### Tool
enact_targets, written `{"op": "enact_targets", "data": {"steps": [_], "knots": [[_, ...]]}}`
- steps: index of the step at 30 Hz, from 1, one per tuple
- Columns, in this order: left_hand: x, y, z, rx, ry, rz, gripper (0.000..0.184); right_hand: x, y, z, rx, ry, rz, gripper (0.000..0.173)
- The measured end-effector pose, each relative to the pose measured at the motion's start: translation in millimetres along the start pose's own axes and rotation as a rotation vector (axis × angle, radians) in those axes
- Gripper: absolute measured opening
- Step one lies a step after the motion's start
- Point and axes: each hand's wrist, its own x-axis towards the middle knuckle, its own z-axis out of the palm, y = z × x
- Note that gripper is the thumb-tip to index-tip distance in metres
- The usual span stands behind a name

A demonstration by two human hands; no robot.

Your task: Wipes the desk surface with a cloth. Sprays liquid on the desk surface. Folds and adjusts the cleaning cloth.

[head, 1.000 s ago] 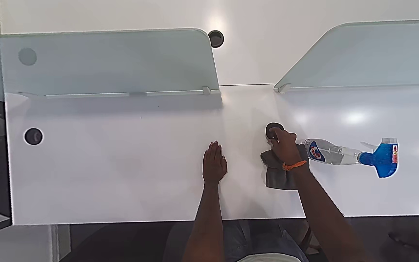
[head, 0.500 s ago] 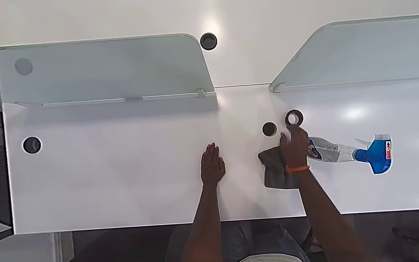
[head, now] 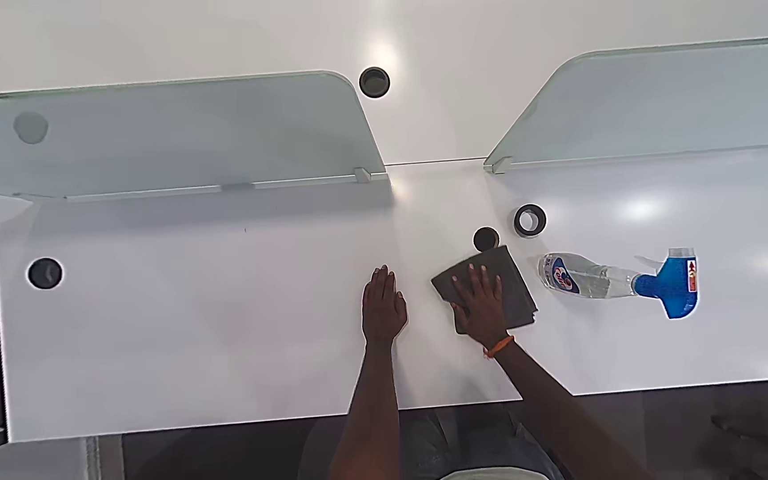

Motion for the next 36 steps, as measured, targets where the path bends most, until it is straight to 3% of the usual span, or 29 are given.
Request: {"op": "enact_targets", "data": {"steps": [8, 14, 26, 31, 36], "knots": [[0, -1, -1, -0.009, 0.024, 0.01, 0.054, 119, 17, -23, -0.004, 0.004, -0.053, 0.071], [0, -3, 2, -0.012, 0.034, 0.025, 0.053, 155, 41, -29, 0.047, 0.052, 0.1, 0.057], [-2, -3, 4, -0.015, 0.05, 0.013, 0.052, 115, 58, -30, 0.089, 0.154, 0.265, 0.049], [-1, -2, 4, -0.02, 0.045, 0.004, 0.052, 67, 49, -23, 0.039, 0.159, 0.323, 0.046], [-1, -1, 4, -0.023, 0.044, 0.005, 0.052, -22, 22, -13, 0.058, 0.067, 0.258, 0.048]]}}
